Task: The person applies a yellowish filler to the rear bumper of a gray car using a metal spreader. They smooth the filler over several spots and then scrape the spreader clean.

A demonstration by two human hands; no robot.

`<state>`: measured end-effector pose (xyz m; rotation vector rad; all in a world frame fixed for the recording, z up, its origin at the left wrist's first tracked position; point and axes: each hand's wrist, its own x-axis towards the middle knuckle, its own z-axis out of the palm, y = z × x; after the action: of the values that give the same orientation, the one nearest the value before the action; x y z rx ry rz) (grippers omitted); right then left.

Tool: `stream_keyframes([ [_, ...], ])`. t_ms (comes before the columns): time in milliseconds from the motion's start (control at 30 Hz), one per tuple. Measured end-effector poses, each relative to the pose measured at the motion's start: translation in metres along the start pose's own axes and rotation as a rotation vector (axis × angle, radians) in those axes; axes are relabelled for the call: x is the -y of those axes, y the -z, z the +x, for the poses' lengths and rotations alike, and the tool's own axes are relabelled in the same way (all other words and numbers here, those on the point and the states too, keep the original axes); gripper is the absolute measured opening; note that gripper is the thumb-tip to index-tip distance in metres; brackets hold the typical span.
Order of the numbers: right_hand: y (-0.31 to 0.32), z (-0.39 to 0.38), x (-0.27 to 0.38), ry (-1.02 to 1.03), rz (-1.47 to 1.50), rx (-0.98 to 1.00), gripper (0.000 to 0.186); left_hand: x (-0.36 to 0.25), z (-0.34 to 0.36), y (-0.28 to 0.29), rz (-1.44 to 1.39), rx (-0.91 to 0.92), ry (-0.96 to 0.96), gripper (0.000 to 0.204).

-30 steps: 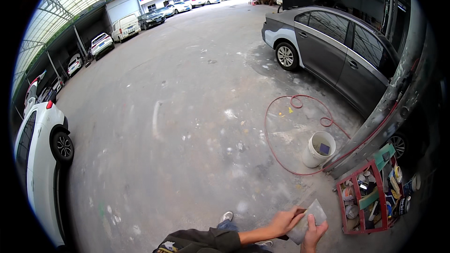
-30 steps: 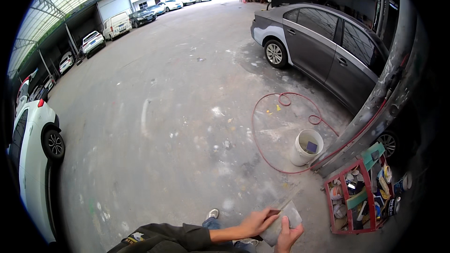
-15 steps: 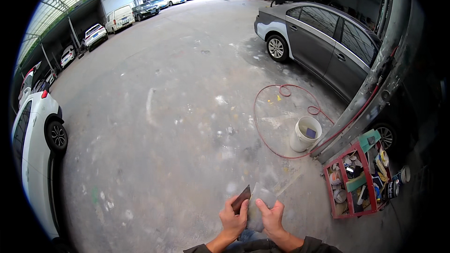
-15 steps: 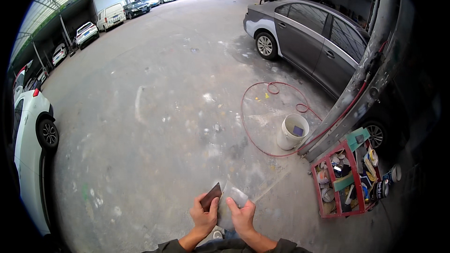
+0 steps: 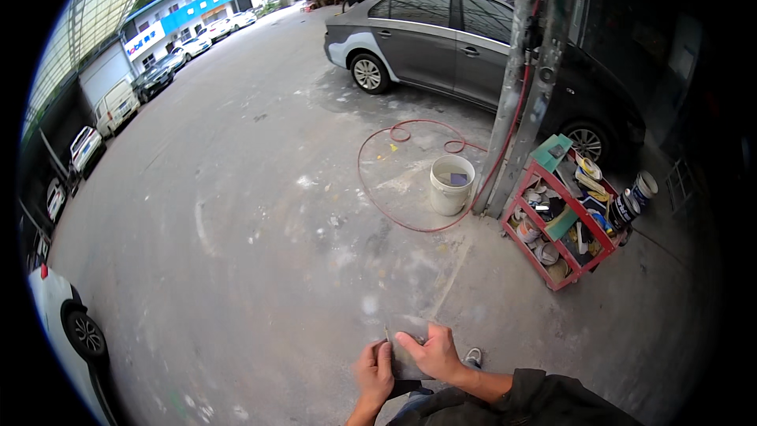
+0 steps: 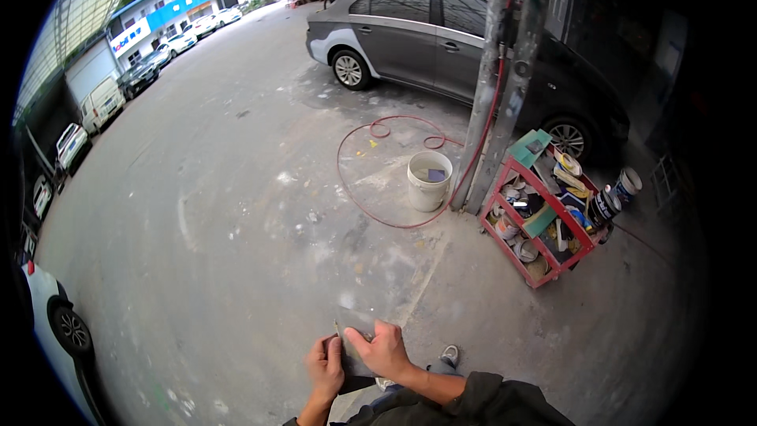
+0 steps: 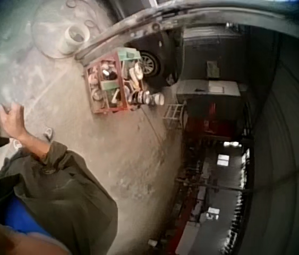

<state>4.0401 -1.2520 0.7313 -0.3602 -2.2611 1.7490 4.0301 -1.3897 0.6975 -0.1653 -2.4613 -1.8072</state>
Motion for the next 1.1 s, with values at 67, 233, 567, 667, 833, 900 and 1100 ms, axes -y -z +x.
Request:
stream_keyframes([
  [67, 0.002, -0.004, 0.008, 0.015, 0.067, 0.007, 0.024, -0.012, 0.0, -0.001, -0.083, -0.182, -0.025, 0.021],
  [233, 0.031, -0.004, -0.016, -0.063, 0.11, 0.023, 0.027, -0.032, -0.004, -0.024, -0.004, -0.17, -0.045, 0.015],
  [567, 0.133, 0.023, -0.035, 0.225, 0.008, -0.036, 0.022, -0.052, -0.002, -0.1, -0.086, 0.034, -0.023, 0.033],
  [667, 0.152, 0.024, -0.035, -0.116, 0.311, 0.177, 0.023, -0.057, -0.007, -0.113, -0.07, 0.003, 0.008, 0.039],
  [833, 0.144, 0.032, -0.066, -0.134, 0.359, 0.234, 0.02, -0.031, -0.003, -0.104, -0.229, 0.238, 0.219, 0.035],
  [900, 0.148, 0.036, -0.071, -0.181, 0.458, 0.195, 0.02, -0.044, -0.008, -0.095, -0.515, 0.356, 0.298, 0.031],
  [1100, 0.15, 0.043, -0.066, -0.354, 0.841, 0.14, 0.021, -0.068, -0.037, -0.1, -0.651, 0.364, 0.209, 0.056],
])
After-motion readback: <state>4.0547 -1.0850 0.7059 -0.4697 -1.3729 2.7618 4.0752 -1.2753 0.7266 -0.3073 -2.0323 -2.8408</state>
